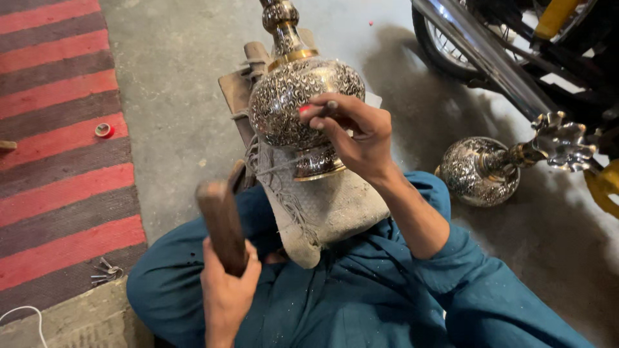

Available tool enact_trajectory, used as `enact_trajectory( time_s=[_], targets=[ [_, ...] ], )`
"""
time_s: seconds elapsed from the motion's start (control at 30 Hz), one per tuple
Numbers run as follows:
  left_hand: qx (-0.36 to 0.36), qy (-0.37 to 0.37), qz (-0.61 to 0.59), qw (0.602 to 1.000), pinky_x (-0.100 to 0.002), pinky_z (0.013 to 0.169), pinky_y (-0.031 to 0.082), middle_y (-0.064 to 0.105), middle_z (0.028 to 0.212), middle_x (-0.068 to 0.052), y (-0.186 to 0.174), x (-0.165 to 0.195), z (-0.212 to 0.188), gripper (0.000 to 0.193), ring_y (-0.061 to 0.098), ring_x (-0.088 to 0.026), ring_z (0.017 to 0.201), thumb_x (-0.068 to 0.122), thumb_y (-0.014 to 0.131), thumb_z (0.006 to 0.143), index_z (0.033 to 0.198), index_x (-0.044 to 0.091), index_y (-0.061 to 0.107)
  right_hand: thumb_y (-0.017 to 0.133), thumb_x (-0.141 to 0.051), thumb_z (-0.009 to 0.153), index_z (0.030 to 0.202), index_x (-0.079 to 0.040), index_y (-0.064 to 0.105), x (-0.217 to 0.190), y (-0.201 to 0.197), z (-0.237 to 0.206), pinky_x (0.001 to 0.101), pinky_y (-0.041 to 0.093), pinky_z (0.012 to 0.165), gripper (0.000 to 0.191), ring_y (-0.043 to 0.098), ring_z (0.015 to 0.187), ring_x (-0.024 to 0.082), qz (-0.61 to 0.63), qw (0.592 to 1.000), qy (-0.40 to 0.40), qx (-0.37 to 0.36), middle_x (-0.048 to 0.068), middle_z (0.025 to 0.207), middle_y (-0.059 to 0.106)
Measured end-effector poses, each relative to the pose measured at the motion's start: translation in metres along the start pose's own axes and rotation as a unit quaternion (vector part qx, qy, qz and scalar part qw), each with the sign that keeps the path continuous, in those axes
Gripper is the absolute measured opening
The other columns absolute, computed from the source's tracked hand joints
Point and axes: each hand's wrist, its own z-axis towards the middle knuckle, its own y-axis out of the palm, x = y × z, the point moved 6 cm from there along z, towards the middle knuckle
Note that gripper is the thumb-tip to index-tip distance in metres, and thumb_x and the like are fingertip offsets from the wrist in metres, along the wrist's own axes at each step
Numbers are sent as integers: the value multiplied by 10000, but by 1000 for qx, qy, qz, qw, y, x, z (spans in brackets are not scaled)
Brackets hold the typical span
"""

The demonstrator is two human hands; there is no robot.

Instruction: The person sits on the floor with an ornate metal vase resting on a cloth cushion on their lap. They hold a small punch against the vase's embossed surface and repeatedly strike it with a wooden mallet, repositioning the punch around the vase to work the decorative pattern, occasionally steadying the vase with a hand.

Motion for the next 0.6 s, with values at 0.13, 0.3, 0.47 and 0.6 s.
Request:
enact_trajectory(
  time_s=[0.13, 0.3, 0.47, 0.6],
  targets=[
    [-32, 60, -28, 997, -372, 683, 578, 726, 880, -127, -9, 34, 20, 565, 737, -231, 736, 97, 732, 861, 1370, 49, 491, 638, 98, 1063, 1303, 42, 601, -2, 5, -6, 299, 642, 1009, 249, 739, 1134, 184, -39, 998, -20, 34, 165, 1190, 746],
    [-33, 207, 21, 978, -401, 774, 596, 709, 1003, -159, -30, 93, 42, 772, 757, -285, 862, 51, 715, 835, 1513, 72, 346, 647, 90, 1056, 1253, 29, 597, -1, 1, -9, 274, 647, 949, 212, 749, 1064, 159, -54, 997, -19, 50, 148, 1145, 754],
    [-6, 385, 155, 910, -485, 884, 571, 645, 1301, -225, -45, 155, 47, 898, 682, -417, 1088, -16, 724, 824, 1601, 158, 307, 666, 77, 1050, 1225, 29, 624, -1, -7, -12, 286, 658, 938, 186, 753, 1048, 161, -50, 997, -29, 45, 130, 1090, 747],
    [-2, 419, 277, 864, -480, 821, 526, 592, 1028, -130, -46, 184, 52, 907, 654, -339, 939, -16, 768, 852, 1635, 210, 371, 715, 39, 1027, 1233, 25, 633, 1, -17, -19, 263, 652, 868, 222, 762, 998, 157, -83, 995, -42, 46, 113, 1046, 764]
  ],
)
